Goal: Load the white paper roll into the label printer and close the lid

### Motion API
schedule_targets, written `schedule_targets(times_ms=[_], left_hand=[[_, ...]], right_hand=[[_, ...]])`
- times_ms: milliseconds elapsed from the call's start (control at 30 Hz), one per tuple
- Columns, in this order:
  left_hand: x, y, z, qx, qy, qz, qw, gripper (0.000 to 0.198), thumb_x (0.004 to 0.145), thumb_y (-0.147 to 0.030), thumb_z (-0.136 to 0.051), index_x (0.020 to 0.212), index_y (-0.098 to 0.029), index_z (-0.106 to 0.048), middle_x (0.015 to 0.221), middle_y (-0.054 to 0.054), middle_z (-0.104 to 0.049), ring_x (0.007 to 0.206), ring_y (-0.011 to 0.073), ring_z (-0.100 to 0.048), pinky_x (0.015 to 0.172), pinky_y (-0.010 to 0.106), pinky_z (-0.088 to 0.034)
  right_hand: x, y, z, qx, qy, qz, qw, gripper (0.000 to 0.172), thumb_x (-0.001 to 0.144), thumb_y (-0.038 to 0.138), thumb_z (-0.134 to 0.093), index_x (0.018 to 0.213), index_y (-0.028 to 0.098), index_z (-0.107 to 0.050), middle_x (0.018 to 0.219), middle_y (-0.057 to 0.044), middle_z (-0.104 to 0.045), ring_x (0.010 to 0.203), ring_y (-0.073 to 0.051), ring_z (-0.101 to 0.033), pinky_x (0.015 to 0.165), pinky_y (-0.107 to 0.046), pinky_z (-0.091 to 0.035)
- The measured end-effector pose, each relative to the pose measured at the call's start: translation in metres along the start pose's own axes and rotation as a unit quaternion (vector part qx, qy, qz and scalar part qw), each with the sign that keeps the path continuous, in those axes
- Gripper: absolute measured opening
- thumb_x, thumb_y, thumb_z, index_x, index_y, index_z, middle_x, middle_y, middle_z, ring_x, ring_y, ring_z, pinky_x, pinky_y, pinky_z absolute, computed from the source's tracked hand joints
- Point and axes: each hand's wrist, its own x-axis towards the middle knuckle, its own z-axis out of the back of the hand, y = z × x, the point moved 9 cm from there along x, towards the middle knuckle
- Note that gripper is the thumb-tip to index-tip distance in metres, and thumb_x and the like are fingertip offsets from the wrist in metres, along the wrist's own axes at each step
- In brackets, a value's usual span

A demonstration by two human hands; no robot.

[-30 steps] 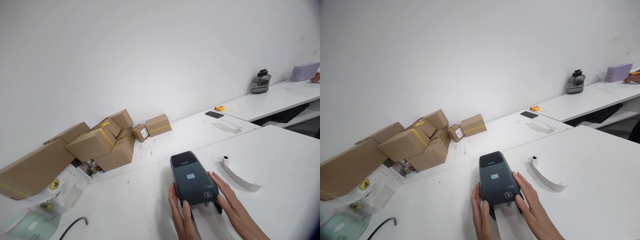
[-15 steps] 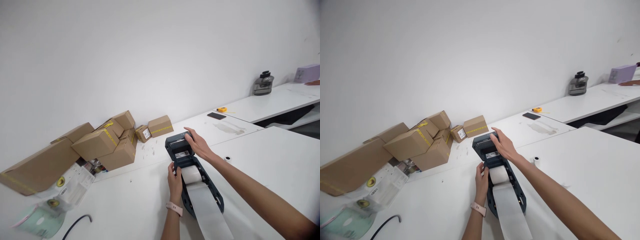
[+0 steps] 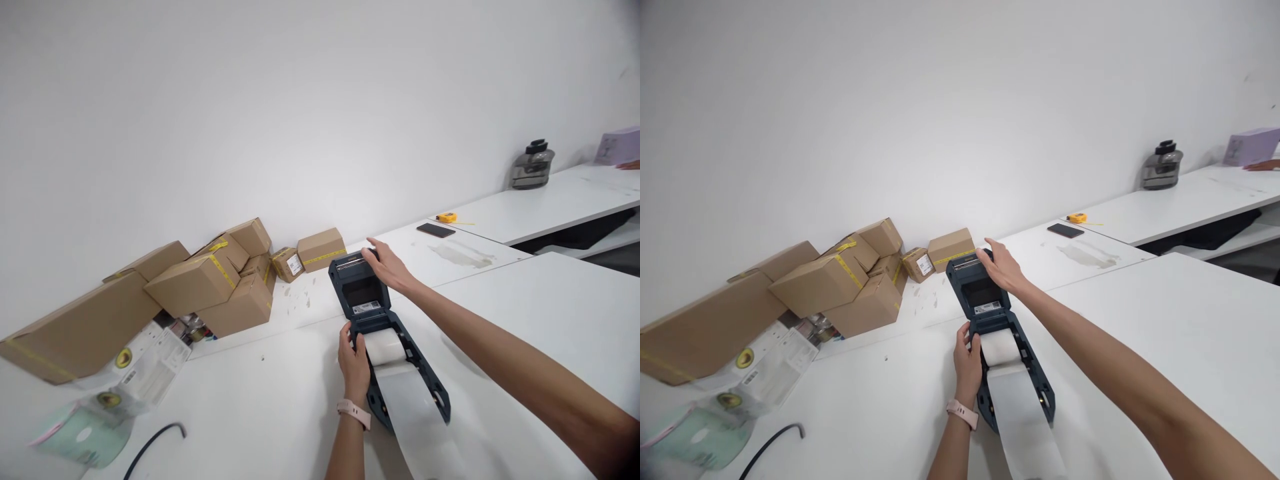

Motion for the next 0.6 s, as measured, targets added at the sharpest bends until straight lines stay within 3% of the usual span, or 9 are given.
schedule_targets(times_ms=[67,100,167,233,267,333,433,600], left_hand=[[-0.001,0.0,0.0,-0.009,0.001,0.0,1.0,0.046,0.091,-0.042,-0.05,0.131,-0.019,-0.053,0.135,0.013,-0.06,0.122,0.0252,-0.056,0.099,0.035,-0.045],[-0.001,0.0,0.0,-0.015,0.002,0.0,1.0,0.046,0.091,-0.043,-0.05,0.131,-0.019,-0.053,0.134,0.013,-0.06,0.122,0.0252,-0.056,0.099,0.035,-0.045],[-0.001,0.001,0.001,-0.028,0.002,0.003,1.0,0.046,0.091,-0.044,-0.051,0.13,-0.019,-0.054,0.135,0.013,-0.06,0.123,0.0251,-0.055,0.099,0.035,-0.045],[0.0,0.004,0.0,-0.044,0.001,0.009,0.999,0.047,0.09,-0.046,-0.052,0.13,-0.02,-0.054,0.137,0.013,-0.059,0.125,0.0248,-0.054,0.099,0.033,-0.045],[0.001,0.006,0.0,-0.053,0.0,0.014,0.999,0.048,0.09,-0.046,-0.053,0.13,-0.02,-0.054,0.137,0.013,-0.058,0.125,0.0245,-0.054,0.099,0.033,-0.045],[0.002,0.012,-0.002,-0.071,-0.003,0.029,0.997,0.049,0.09,-0.046,-0.052,0.13,-0.018,-0.053,0.138,0.014,-0.057,0.123,0.0238,-0.056,0.097,0.032,-0.047],[0.004,0.02,-0.004,-0.087,-0.003,0.055,0.995,0.056,0.089,-0.046,-0.053,0.133,-0.013,-0.048,0.135,0.018,-0.059,0.118,0.0236,-0.06,0.095,0.031,-0.048],[0.008,0.022,0.003,-0.057,0.013,0.079,0.995,0.069,0.083,-0.047,-0.061,0.142,-0.016,-0.042,0.118,0.013,-0.07,0.106,0.0231,-0.066,0.095,0.034,-0.047]], right_hand=[[-0.029,0.012,0.014,0.004,-0.05,0.054,0.997,0.047,0.097,0.055,-0.036,0.125,0.022,-0.055,0.13,-0.012,-0.06,0.121,-0.027,-0.055,0.103,-0.042,-0.042],[-0.045,0.016,0.015,0.003,-0.045,0.085,0.995,0.041,0.098,0.051,-0.035,0.115,0.023,-0.06,0.119,-0.011,-0.065,0.113,-0.026,-0.059,0.099,-0.041,-0.045],[-0.074,0.017,-0.006,-0.018,0.075,0.136,0.988,0.035,0.098,0.044,-0.038,0.096,0.025,-0.066,0.1,-0.008,-0.07,0.097,-0.025,-0.065,0.087,-0.039,-0.051],[-0.102,0.005,-0.041,-0.075,0.24,0.157,0.955,0.026,0.091,0.041,-0.05,0.096,0.025,-0.069,0.1,-0.008,-0.072,0.095,-0.027,-0.067,0.084,-0.04,-0.052],[-0.113,-0.005,-0.057,-0.111,0.306,0.157,0.932,0.027,0.084,0.04,-0.058,0.103,0.024,-0.07,0.106,-0.009,-0.073,0.1,-0.03,-0.067,0.086,-0.042,-0.051],[-0.124,-0.024,-0.083,-0.171,0.398,0.147,0.889,0.052,0.069,0.039,-0.071,0.118,0.022,-0.067,0.118,-0.012,-0.071,0.112,-0.036,-0.063,0.095,-0.047,-0.047],[-0.128,-0.041,-0.113,-0.201,0.493,0.119,0.838,0.072,0.055,0.041,-0.079,0.123,0.022,-0.064,0.123,-0.012,-0.069,0.119,-0.04,-0.059,0.101,-0.051,-0.042],[-0.122,-0.044,-0.132,-0.213,0.53,0.091,0.816,0.074,0.046,0.044,-0.082,0.112,0.016,-0.068,0.111,-0.017,-0.072,0.106,-0.046,-0.064,0.091,-0.056,-0.047]])
